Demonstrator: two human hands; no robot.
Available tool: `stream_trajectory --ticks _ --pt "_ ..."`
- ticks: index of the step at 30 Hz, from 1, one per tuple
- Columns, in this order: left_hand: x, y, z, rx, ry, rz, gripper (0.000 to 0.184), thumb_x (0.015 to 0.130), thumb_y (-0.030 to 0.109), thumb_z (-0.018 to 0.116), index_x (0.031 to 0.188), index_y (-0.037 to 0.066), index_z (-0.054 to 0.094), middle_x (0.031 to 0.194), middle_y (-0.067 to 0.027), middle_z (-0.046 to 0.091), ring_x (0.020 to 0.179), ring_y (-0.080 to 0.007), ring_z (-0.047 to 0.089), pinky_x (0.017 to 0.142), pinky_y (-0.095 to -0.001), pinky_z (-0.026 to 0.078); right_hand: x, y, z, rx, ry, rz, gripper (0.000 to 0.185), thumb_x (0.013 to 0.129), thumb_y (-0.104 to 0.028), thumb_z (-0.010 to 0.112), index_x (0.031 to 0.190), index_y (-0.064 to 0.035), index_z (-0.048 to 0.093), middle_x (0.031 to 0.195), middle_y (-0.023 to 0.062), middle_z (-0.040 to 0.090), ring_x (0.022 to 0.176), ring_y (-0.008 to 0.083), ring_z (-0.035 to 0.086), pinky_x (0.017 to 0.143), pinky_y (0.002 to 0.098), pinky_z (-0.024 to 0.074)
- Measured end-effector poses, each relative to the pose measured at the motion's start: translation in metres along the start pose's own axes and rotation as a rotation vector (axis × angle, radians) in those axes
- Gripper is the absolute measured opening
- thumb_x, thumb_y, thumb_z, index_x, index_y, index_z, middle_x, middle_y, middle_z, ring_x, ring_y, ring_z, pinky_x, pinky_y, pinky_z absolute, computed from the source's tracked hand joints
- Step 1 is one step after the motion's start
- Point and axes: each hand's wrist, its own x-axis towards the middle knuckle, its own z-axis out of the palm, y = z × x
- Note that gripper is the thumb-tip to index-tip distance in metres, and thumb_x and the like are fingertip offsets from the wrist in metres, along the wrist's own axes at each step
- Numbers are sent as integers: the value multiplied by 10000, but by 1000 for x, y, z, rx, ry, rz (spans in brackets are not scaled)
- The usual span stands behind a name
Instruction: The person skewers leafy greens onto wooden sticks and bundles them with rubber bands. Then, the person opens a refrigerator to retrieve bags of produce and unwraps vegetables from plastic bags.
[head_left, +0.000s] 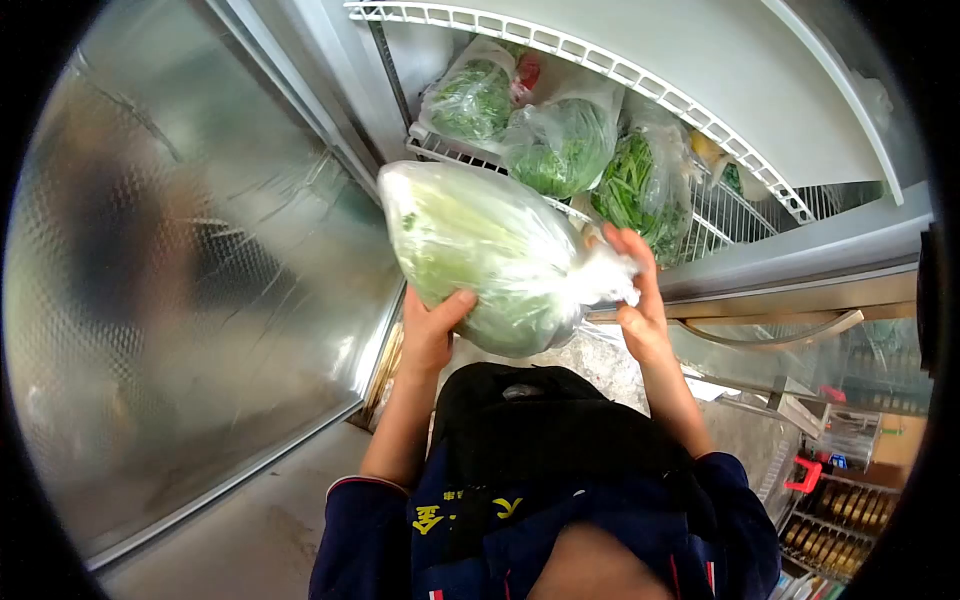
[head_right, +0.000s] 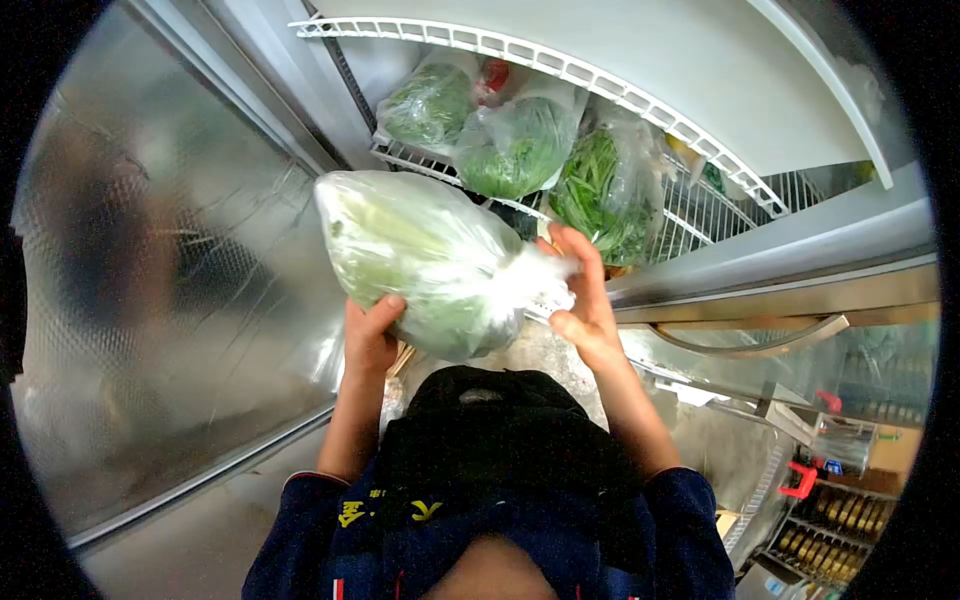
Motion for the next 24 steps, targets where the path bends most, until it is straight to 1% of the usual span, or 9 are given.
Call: stream_trajectory --ticks 1,5,6,10,14,19,21,23,24 --pt "-2 0 1 54 4 1 640 688 132 697 1225 -11 379 1123 -117 513 1007 -197 508 871 -325 407 5 5 1 -32 -60 -16 951 661 -413 701 1380 -71 181 1396 154 242 1291 306 248 1047 428 208" --pt "-10 5 11 212 43 -18 662 681 89 692 1243 -10 356 1128 -117 512 1031 -201 500 894 -326 395 12 16 18 -26 -141 16 942 663 -207 760 1388 -79 172 1369 133 298 1265 250 300 1022 371 255" --pt "-12 9 15 239 65 -27 674 677 76 690 1251 -10 347 1129 -118 512 1038 -204 498 901 -326 391 11 6 23 -33 -116 108 842 680 -122 745 1361 -77 252 1316 102 364 1204 207 363 984 334 304" --pt "-15 23 -1 365 -41 -15 737 703 115 651 1323 -6 271 1199 -122 480 1089 -213 478 930 -329 374 12 16 23 80 -57 235 617 710 -102 707 1248 -49 411 1176 62 482 1067 164 464 923 315 357" --pt "-12 17 -18 178 -18 14 750 758 233 619 1358 0 233 1258 -124 444 1130 -216 455 945 -331 364 21 11 21 393 14 384 622 701 -146 718 1242 -77 420 1054 29 538 976 143 501 878 296 381" --pt "-23 -2 -43 -130 204 -191 774 781 550 559 1315 37 333 1259 -147 449 1135 -278 457 932 -411 403 24 3 44 214 -83 357 641 705 -221 719 1263 -125 418 1159 55 493 1079 184 464 948 349 358" --pt "-20 9 -39 -356 359 -278 708 809 543 507 1308 65 348 1245 -154 455 1096 -311 486 912 -462 429 36 -4 33 38 -327 185 596 747 -311 672 1263 -141 427 1205 71 480 1117 190 446 968 372 349" --pt "-20 1 -49 -431 368 -192 690 814 532 497 1312 81 342 1264 -152 436 1115 -319 470 920 -474 421 52 -15 17 -232 -295 35 495 801 -358 602 1197 -83 489 1209 86 503 1106 213 482 932 380 385" --pt "-22 -2 -52 -437 396 -174 699 811 543 492 1318 88 334 1278 -150 422 1125 -321 460 923 -476 417 61 -16 11 -295 -110 41 488 799 -346 609 1182 -66 497 1190 96 518 1094 223 496 930 382 389"
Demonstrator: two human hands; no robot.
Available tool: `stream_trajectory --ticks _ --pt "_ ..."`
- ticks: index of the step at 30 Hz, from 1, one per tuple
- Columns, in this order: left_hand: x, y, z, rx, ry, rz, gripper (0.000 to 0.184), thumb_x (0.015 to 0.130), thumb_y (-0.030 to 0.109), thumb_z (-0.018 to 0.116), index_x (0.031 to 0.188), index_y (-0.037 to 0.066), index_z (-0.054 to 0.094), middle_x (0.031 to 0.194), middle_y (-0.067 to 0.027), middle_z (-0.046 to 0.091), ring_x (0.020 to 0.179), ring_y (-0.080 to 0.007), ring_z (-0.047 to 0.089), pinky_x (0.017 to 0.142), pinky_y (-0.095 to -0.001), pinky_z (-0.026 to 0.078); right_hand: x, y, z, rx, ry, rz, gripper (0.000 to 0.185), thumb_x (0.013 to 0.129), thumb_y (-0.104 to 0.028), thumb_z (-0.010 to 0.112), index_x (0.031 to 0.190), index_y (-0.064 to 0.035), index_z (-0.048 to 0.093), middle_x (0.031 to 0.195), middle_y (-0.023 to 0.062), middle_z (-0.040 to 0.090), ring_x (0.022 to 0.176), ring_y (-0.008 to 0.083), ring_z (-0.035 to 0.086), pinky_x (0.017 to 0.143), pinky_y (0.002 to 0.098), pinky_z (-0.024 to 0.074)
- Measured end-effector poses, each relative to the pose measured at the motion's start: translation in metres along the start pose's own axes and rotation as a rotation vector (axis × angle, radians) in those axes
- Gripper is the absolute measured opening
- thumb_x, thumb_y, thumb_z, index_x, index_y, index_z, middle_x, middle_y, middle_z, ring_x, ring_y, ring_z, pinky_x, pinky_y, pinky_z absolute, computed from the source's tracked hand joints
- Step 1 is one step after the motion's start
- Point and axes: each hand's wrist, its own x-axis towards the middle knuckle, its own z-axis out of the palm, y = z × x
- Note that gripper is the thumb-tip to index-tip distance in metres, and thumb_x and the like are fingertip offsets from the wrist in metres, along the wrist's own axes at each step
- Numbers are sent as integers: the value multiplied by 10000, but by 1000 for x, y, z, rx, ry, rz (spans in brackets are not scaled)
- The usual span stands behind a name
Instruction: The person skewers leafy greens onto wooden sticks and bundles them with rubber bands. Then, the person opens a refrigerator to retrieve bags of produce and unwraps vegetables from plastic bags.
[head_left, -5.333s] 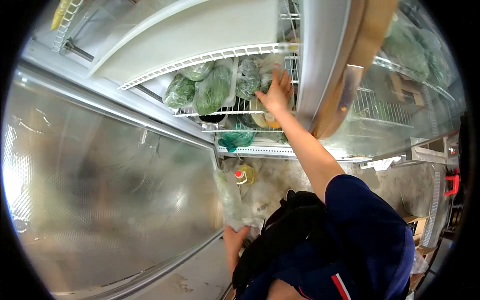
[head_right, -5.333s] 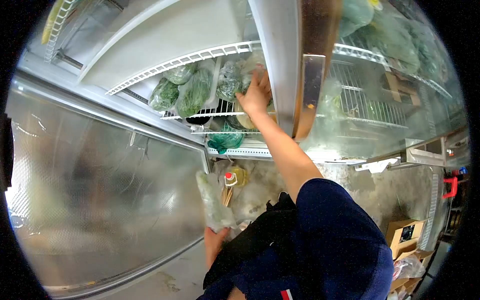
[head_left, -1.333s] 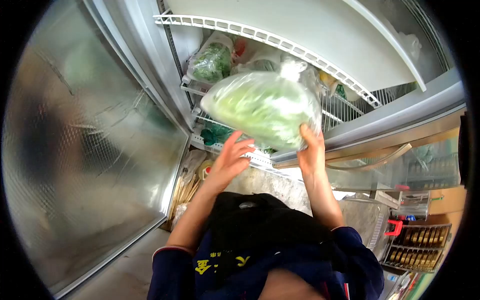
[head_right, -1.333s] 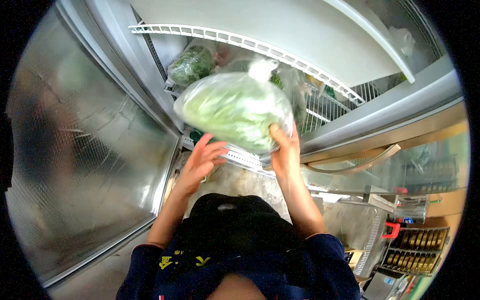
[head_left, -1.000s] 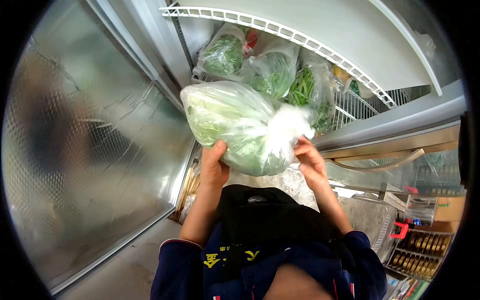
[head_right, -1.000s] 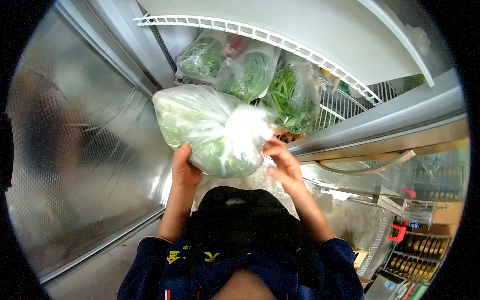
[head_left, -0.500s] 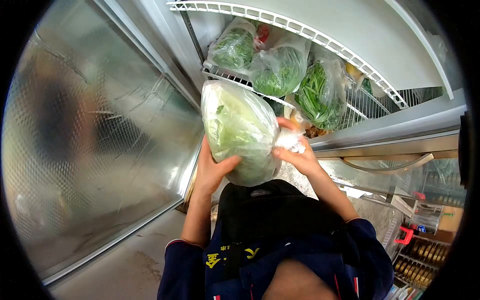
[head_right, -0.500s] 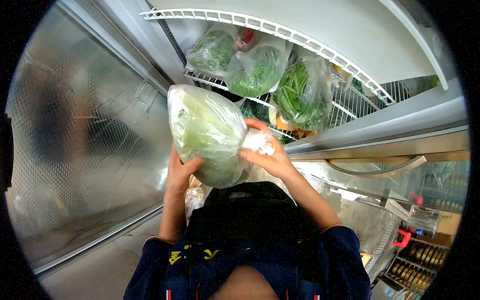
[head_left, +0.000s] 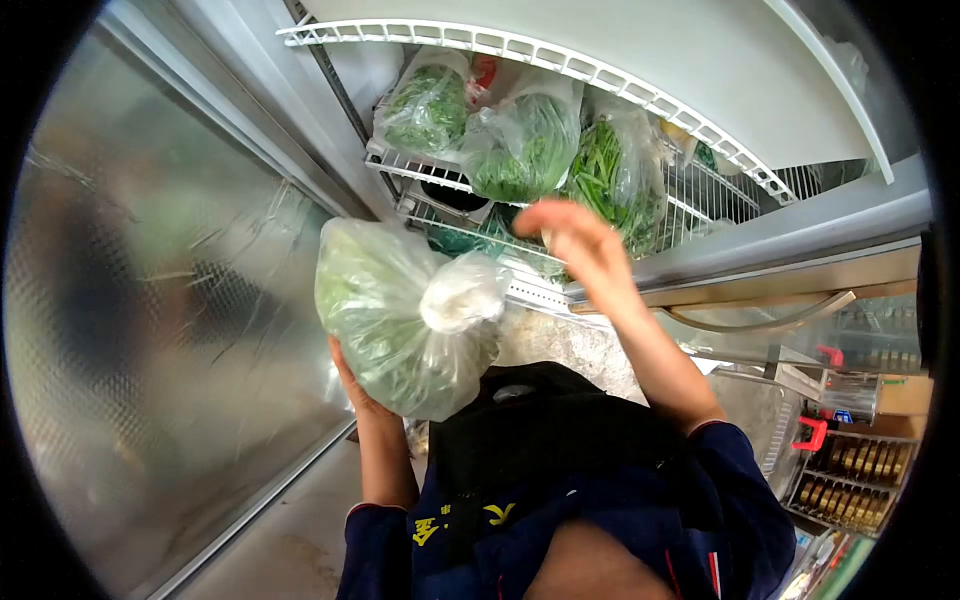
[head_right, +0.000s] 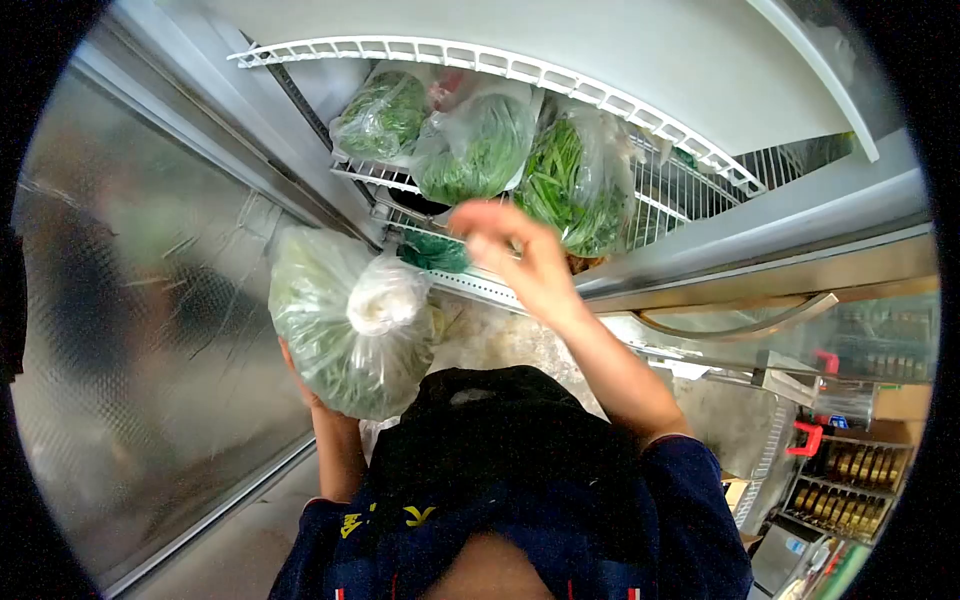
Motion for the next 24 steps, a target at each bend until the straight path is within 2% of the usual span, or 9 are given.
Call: stream_trajectory --ticks 3,9,10,13,16,19,22,23,24 --pt "-4 1 -11 -10 60 63 722 806 572 473 1334 107 311 1311 -141 384 1154 -327 430 934 -482 404 34 23 -22 -484 440 -76 619 749 -358 669 1235 -49 442 1269 153 443 1155 279 456 941 394 390" --pt "-9 9 -33 13 47 84 735 818 592 429 1350 106 285 1328 -144 358 1169 -337 409 945 -479 391 80 38 -5 -934 219 202 1031 556 -515 764 1376 -174 241 1447 203 58 1324 397 125 1025 539 224" --pt "-10 9 -36 13 32 99 739 814 583 447 1347 95 288 1321 -149 365 1167 -332 412 941 -480 395 82 43 1 -1005 215 179 1053 525 -549 765 1377 -215 244 1451 202 47 1324 420 80 1022 588 167" --pt "-13 10 -42 37 60 123 739 806 572 476 1337 87 302 1308 -150 381 1156 -329 424 928 -483 406 82 41 9 -1212 186 226 998 553 -513 764 1365 -219 263 1451 197 60 1314 438 107 1033 544 202" --pt "-10 10 -47 76 103 69 749 809 602 409 1375 145 228 1374 -142 290 1216 -362 347 979 -520 339 79 47 9 -1210 219 140 857 584 -445 767 1301 -209 361 1428 209 151 1270 400 277 1024 426 299" --pt "-6 9 -49 91 80 42 762 799 596 441 1371 134 238 1364 -149 305 1209 -365 356 973 -521 343 78 55 1 -1050 275 59 785 610 -411 754 1279 -182 412 1381 219 285 1253 391 321 1007 388 330" --pt "-5 8 -47 126 87 35 768 791 583 471 1364 121 253 1355 -154 318 1198 -358 374 960 -521 357 83 54 -28 -725 407 87 788 617 -397 755 1271 -102 428 1309 212 402 1224 353 381 984 369 360" --pt "-5 8 -44 122 97 22 767 790 580 475 1361 117 256 1352 -156 320 1195 -357 378 955 -522 362 85 51 -37 -379 480 269 861 619 -397 760 1288 -12 377 1278 203 443 1231 339 368 984 406 353" --pt "-5 9 -40 118 106 10 767 789 577 480 1359 113 260 1349 -157 323 1192 -356 382 950 -523 367 82 46 -43 -162 554 313 812 662 -373 736 1286 -3 371 1260 202 445 1209 323 382 974 430 362"
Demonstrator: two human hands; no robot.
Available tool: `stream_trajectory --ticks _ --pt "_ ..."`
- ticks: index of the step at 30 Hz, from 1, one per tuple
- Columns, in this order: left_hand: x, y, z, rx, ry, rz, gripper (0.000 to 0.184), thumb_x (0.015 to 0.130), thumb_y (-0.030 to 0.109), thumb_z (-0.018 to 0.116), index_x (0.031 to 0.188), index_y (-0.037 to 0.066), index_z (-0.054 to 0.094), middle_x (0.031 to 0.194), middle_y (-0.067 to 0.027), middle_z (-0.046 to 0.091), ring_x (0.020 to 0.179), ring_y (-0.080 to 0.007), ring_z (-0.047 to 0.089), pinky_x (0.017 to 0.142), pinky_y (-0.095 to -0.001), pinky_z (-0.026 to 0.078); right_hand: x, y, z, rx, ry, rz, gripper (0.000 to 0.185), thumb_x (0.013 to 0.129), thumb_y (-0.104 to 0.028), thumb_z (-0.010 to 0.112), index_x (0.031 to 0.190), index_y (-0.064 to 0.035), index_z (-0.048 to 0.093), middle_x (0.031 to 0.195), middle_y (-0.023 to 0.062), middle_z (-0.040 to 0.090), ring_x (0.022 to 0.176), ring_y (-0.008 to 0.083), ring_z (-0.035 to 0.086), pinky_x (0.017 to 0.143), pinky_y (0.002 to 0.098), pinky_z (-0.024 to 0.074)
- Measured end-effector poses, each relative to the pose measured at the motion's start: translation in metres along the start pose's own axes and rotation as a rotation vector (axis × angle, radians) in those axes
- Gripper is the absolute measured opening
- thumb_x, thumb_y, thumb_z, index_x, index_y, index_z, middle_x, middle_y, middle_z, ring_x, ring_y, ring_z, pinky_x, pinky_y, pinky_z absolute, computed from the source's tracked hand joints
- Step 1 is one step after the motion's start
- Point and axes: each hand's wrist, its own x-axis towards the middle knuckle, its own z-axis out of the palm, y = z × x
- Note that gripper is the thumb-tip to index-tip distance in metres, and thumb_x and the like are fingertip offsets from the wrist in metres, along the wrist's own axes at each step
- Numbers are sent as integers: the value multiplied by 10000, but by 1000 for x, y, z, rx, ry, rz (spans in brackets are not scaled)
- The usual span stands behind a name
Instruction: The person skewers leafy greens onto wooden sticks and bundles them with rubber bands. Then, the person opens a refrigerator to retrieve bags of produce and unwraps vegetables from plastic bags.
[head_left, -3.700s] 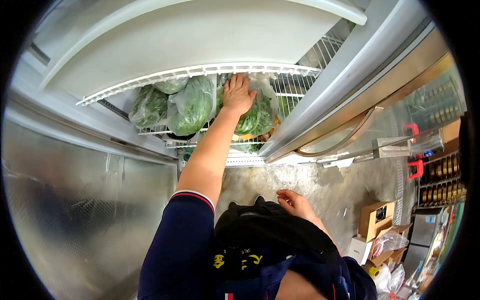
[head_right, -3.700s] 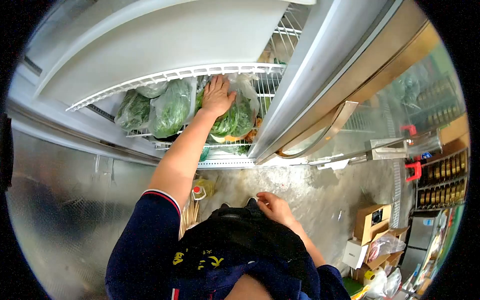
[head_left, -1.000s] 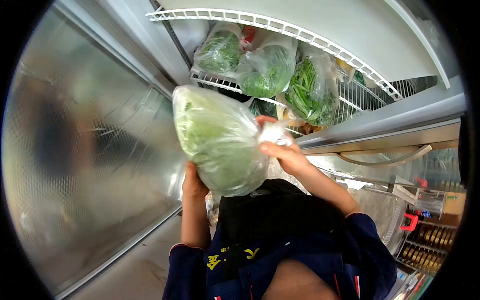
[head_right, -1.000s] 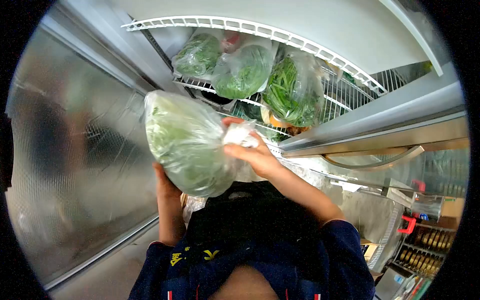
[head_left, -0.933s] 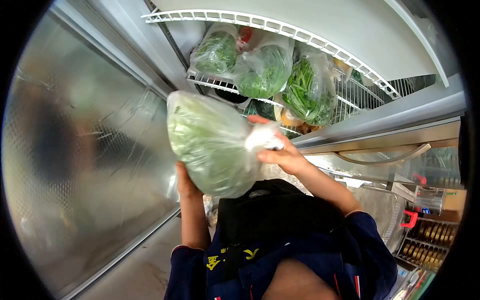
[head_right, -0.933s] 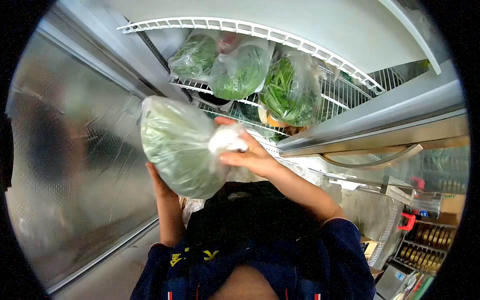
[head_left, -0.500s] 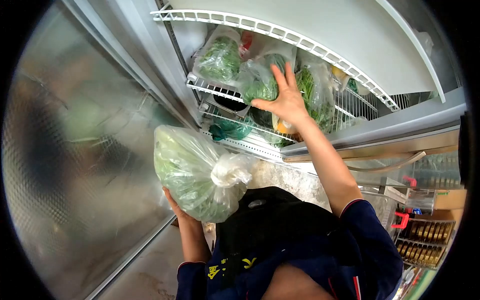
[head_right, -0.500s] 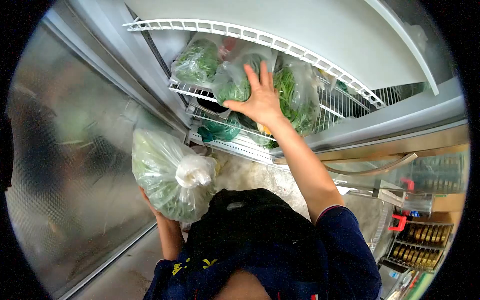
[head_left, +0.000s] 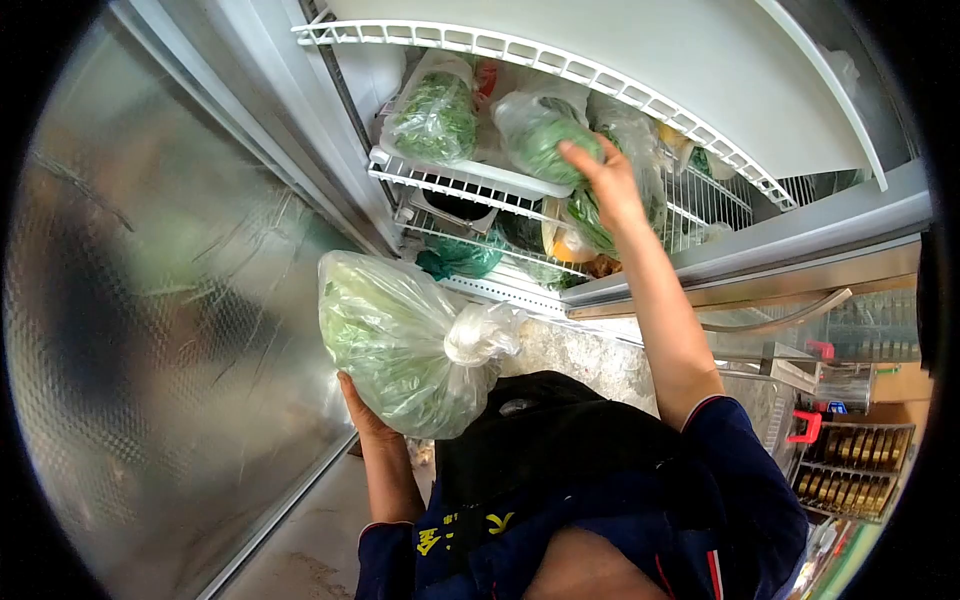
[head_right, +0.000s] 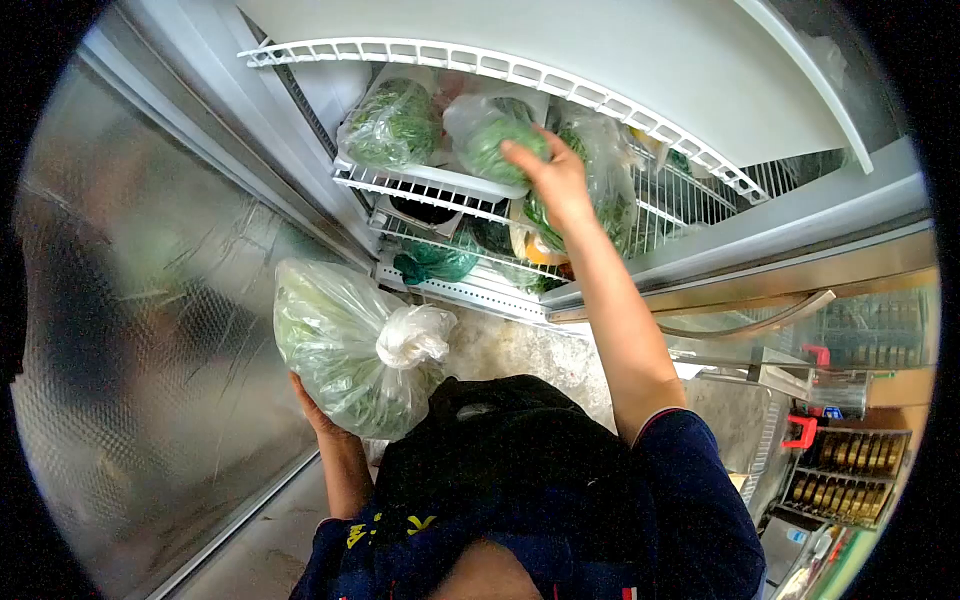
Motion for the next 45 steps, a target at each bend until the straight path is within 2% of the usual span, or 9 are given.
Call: stream_trajectory --ticks 7,14,20,27,30,32,35,40,45 --pt "6 -5 -6 -24 -20 -30 767 788 584 479 1356 114 266 1333 -158 344 1177 -356 400 936 -521 384 -17 -38 -58 1057 -17 180 556 796 -314 621 1245 -71 397 1246 180 411 1172 347 403 899 495 464" --pt "7 -9 -8 19 16 -44 767 793 588 473 1358 113 265 1331 -152 351 1177 -344 405 937 -514 385 -129 23 -51 779 -150 192 838 672 -401 719 1333 -93 306 1351 130 338 1261 312 310 1016 481 325" --pt "13 -10 5 13 -28 -82 746 811 550 506 1338 68 290 1300 -161 394 1144 -335 441 923 -472 413 -154 59 -26 -62 -379 -348 672 532 -90 789 1117 -146 463 1430 120 112 1330 311 123 1046 449 241" --pt "24 -19 11 78 -52 -128 738 808 603 436 1341 113 294 1316 -154 373 1174 -344 407 952 -507 368 -159 44 -22 -67 -505 -286 724 575 -166 802 1180 -145 404 1426 178 23 1331 345 67 1037 445 221" --pt "27 -21 8 58 -52 -134 722 819 598 421 1336 108 305 1316 -156 377 1173 -341 409 953 -509 365 -141 50 -36 9 -565 -162 630 651 -335 771 1133 -104 436 1306 169 248 1249 315 233 993 412 279" --pt "25 -21 5 44 -52 -141 716 824 593 417 1335 103 308 1318 -156 378 1175 -338 409 954 -512 362 -132 55 -31 342 -413 95 531 728 -427 700 1005 -43 460 1006 83 463 990 184 435 845 316 369" --pt "28 -23 -1 120 -70 -81 718 826 588 420 1337 97 304 1322 -155 375 1181 -339 405 960 -505 360 -117 65 -5 295 -216 229 509 747 -427 683 961 -40 430 889 25 456 848 116 419 736 282 369" --pt "21 -24 -7 44 -55 -97 708 830 566 434 1337 89 306 1309 -151 393 1168 -336 419 955 -481 374 -104 67 9 623 -381 568 798 726 -348 719 1314 -41 276 1219 155 475 1131 229 467 956 337 371" --pt "14 -21 0 74 -12 -62 712 826 565 445 1339 91 307 1305 -147 400 1157 -328 430 947 -476 381 -108 76 13 750 -330 591 595 784 -181 642 1269 -21 337 1160 136 519 1016 242 549 857 391 466"
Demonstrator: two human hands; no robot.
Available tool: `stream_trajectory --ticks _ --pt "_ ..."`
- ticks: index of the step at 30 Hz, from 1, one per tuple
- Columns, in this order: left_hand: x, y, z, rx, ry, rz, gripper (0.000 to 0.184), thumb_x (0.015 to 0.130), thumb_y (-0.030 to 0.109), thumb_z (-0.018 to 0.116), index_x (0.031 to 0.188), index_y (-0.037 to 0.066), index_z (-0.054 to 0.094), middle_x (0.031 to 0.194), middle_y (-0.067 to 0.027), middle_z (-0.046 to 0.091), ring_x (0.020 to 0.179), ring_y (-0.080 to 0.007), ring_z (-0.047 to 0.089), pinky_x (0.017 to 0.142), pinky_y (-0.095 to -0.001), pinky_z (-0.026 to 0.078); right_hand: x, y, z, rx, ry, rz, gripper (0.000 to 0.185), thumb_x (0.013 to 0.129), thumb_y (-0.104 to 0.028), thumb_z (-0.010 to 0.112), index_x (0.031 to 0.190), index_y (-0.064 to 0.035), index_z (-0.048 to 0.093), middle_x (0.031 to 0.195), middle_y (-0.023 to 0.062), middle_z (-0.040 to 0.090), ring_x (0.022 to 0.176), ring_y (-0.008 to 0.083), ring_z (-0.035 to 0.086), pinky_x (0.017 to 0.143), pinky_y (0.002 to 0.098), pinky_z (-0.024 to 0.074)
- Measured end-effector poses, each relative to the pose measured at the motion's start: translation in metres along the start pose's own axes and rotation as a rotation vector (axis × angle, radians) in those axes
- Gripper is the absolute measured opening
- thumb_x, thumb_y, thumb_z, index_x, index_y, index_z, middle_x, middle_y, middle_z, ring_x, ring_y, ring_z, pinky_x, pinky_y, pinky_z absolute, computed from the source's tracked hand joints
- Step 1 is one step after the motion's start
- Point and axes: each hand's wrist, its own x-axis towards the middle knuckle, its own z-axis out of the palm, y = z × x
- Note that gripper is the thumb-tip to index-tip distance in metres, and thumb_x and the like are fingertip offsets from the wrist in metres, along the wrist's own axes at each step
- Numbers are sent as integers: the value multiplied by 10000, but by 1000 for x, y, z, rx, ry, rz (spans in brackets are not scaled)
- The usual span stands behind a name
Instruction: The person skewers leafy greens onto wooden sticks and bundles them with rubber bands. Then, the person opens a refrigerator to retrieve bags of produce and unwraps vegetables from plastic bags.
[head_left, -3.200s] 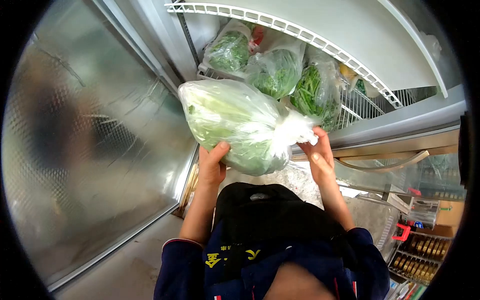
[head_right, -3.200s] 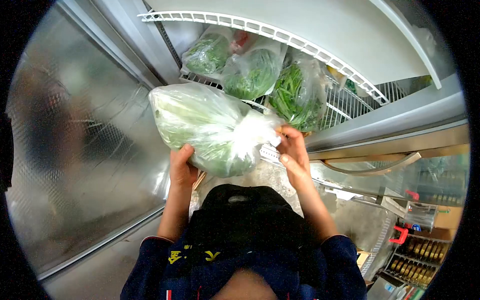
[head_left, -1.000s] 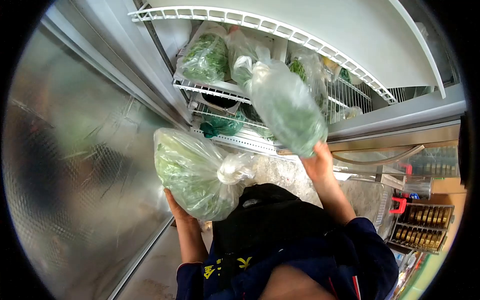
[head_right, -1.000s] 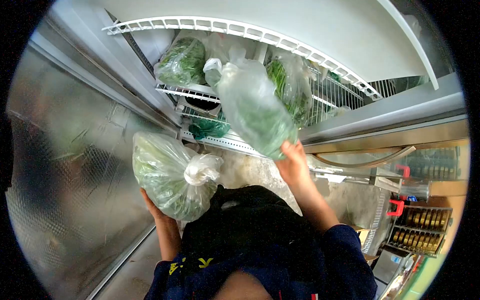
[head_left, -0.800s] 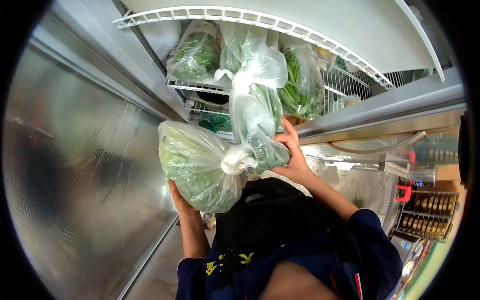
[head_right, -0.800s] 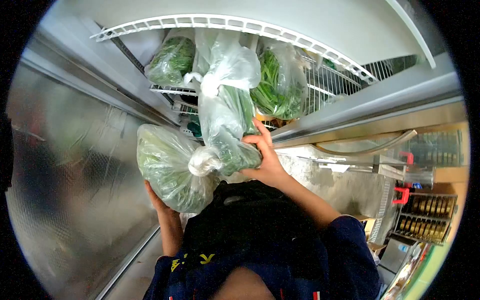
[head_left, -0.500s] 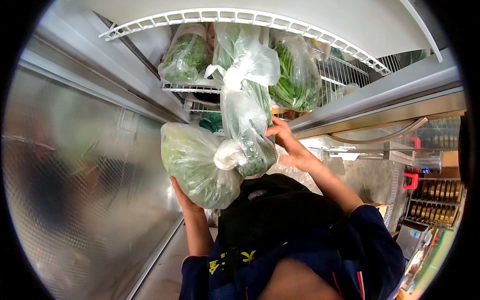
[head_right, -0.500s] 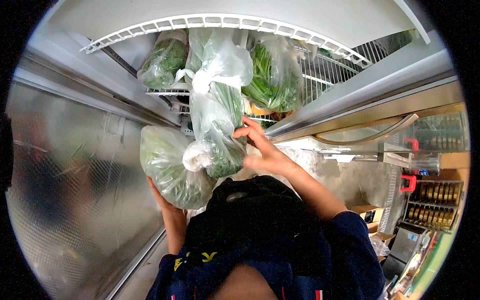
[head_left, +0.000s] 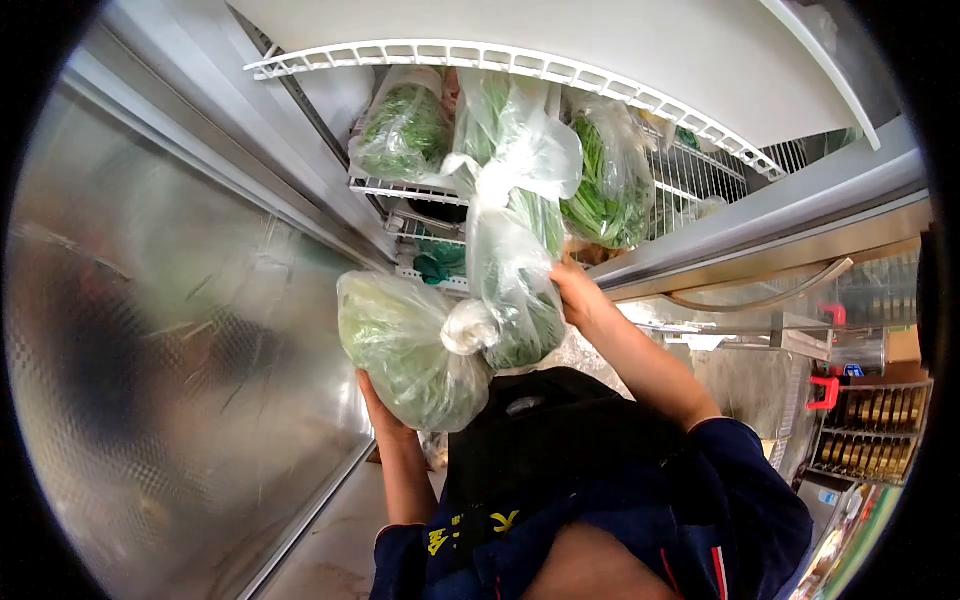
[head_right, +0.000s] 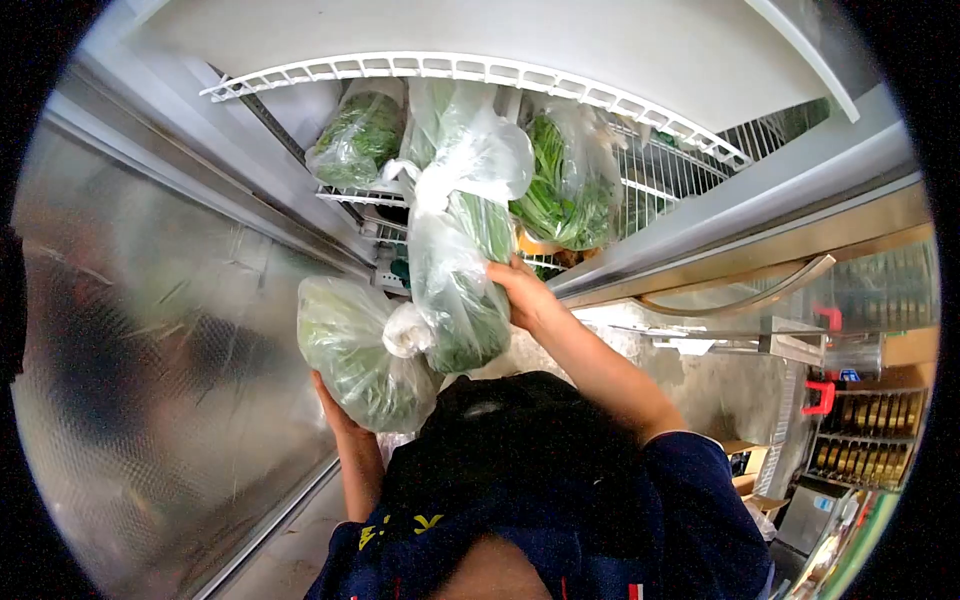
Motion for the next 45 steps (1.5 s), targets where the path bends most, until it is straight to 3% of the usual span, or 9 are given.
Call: stream_trajectory --ticks 2,14,18,24,26,28,35,38,45 --pt "-3 0 -3 20 60 -11 715 824 568 446 1338 90 308 1302 -145 403 1155 -325 432 946 -475 381 -13 2 -8 25 94 26 672 781 -113 618 1308 -8 214 1133 165 522 1000 269 561 820 414 494" --pt "4 0 -26 0 -3 -15 705 832 533 466 1337 70 300 1298 -163 402 1148 -329 441 938 -472 394 -98 -17 -52 352 287 -87 531 718 -20 632 1209 -3 430 1058 145 583 892 241 604 787 361 514" --pt "6 -1 -26 -6 -27 -22 701 837 534 455 1339 70 297 1299 -164 402 1152 -331 439 940 -474 393 -91 -49 -22 -23 185 -227 614 689 -109 687 1220 28 411 1076 136 574 924 241 596 805 374 503" --pt "7 -5 -28 -11 -57 5 688 846 536 438 1340 78 298 1309 -157 395 1152 -335 438 942 -479 389 -24 -102 28 -141 202 -274 915 745 -206 674 1366 21 41 1259 234 402 1086 322 505 851 440 478" --pt "4 -5 -29 -49 -21 0 680 850 532 435 1340 82 300 1308 -158 396 1152 -336 437 943 -479 389 28 -115 29 -70 160 -302 582 792 -292 621 1245 -1 399 1130 159 540 941 279 583 793 378 496" --pt "1 -5 -32 -67 15 4 679 849 533 436 1341 86 300 1309 -158 395 1153 -337 437 941 -479 391 78 -131 25 -193 219 -299 600 827 -343 587 1273 -2 373 1220 172 472 1059 291 517 875 396 441" --pt "-19 -2 -38 -76 103 82 703 837 532 458 1346 81 282 1312 -165 381 1154 -336 437 926 -482 404 90 -106 59 -1317 557 -1366 626 822 -424 557 1278 -29 391 1287 274 369 1248 384 293 1008 483 239" --pt "-20 1 -42 -81 102 111 707 837 524 461 1348 73 272 1309 -169 380 1155 -337 435 925 -484 406 72 -102 64 -1769 100 -1072 538 839 -449 518 1236 -89 473 1328 217 364 1277 376 260 1020 489 226" --pt "-21 3 -28 -65 104 136 708 837 524 463 1346 69 273 1306 -168 378 1147 -334 438 920 -479 408 131 -122 56 -1720 36 -526 559 866 -518 414 1231 -101 490 1259 173 471 1204 336 396 999 388 310"
